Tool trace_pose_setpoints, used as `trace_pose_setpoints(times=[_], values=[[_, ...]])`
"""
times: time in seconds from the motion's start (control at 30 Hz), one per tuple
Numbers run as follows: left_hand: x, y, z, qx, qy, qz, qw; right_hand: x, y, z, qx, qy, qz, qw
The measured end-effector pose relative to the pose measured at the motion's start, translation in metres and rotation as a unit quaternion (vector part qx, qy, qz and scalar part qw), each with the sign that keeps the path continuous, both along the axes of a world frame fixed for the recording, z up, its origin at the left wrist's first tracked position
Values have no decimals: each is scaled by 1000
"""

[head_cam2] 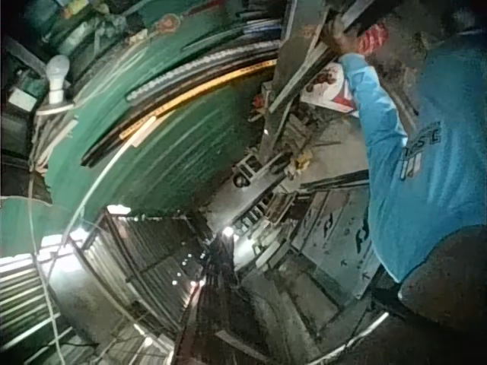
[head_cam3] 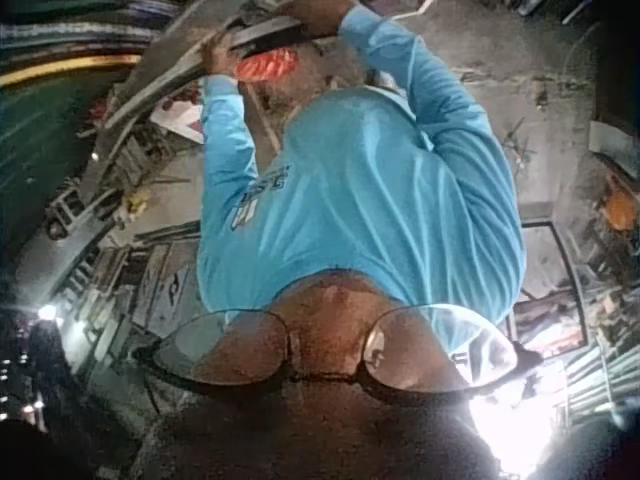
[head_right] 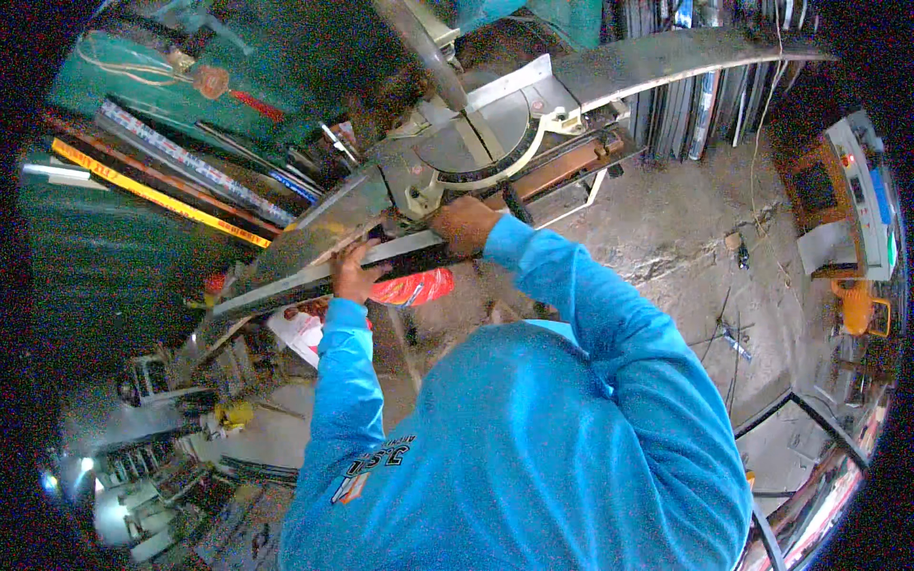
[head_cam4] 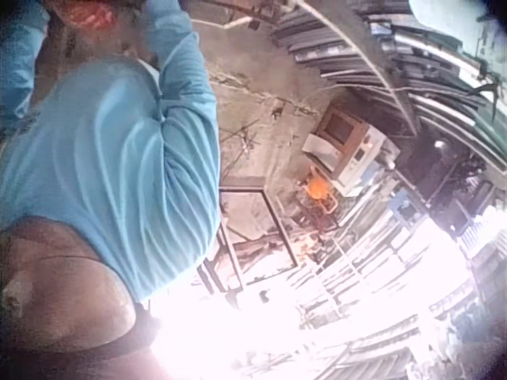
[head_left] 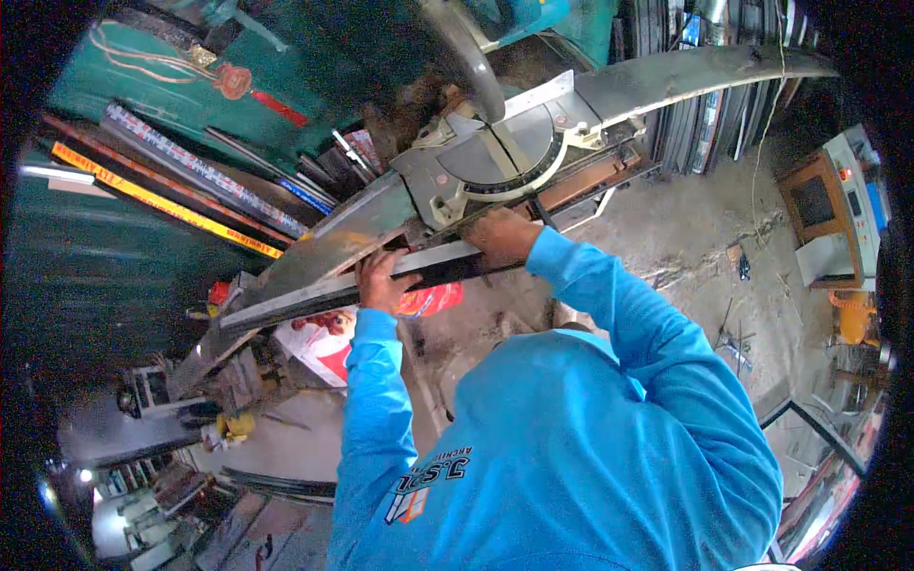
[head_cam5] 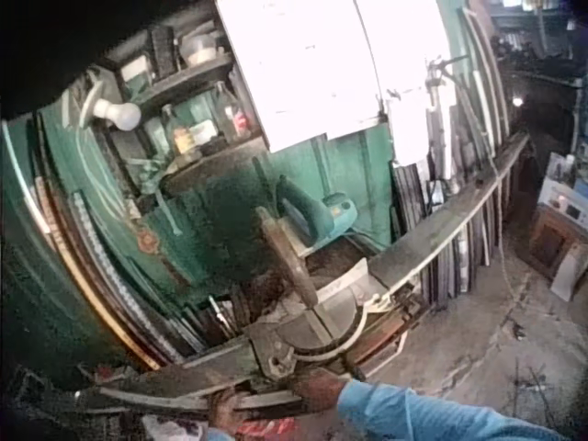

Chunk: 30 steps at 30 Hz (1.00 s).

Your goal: The person measures a window frame using a tape measure, retrieves a metal profile from a rack, and cuts the profile using a miter saw.

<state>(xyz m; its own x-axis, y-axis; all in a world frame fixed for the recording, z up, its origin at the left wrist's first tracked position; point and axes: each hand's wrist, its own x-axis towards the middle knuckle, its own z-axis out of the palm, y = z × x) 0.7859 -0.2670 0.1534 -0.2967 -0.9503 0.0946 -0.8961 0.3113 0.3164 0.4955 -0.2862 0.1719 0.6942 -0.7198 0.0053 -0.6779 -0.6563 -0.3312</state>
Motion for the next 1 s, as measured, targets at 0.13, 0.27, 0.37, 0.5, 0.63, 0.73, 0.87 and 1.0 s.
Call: trace_pose_setpoints(times=[0.13, 0.27, 0.37, 0.5, 0.63, 0.73, 0.87, 1.0], values=[[18, 38, -12, -139, 185, 104, 967, -35, 11, 2, 13, -20, 35, 999], [60, 61, -35, -79, 554, 434, 707, -61, 24, 11, -60, -41, -8, 997], [64, 67, -50, 113, 758, 478, 429, -77, 34, 14, -88, -59, -7, 994], [50, 44, -46, 112, 818, 362, 432, -92, 49, 25, -75, -12, -17, 997], [22, 40, -23, 31, 755, 406, 513, -107, 79, 39, -66, -18, -46, 997], [4, 53, 13, 24, 821, 332, 464, -121, 98, 34, -58, 3, -71, 996], [-8, 63, 66, -87, 841, 251, 471, -119, 109, 1, -51, -65, -121, 989], [37, 79, 105, -167, 770, 181, 588, -97, 113, -24, 122, -204, -129, 963]])
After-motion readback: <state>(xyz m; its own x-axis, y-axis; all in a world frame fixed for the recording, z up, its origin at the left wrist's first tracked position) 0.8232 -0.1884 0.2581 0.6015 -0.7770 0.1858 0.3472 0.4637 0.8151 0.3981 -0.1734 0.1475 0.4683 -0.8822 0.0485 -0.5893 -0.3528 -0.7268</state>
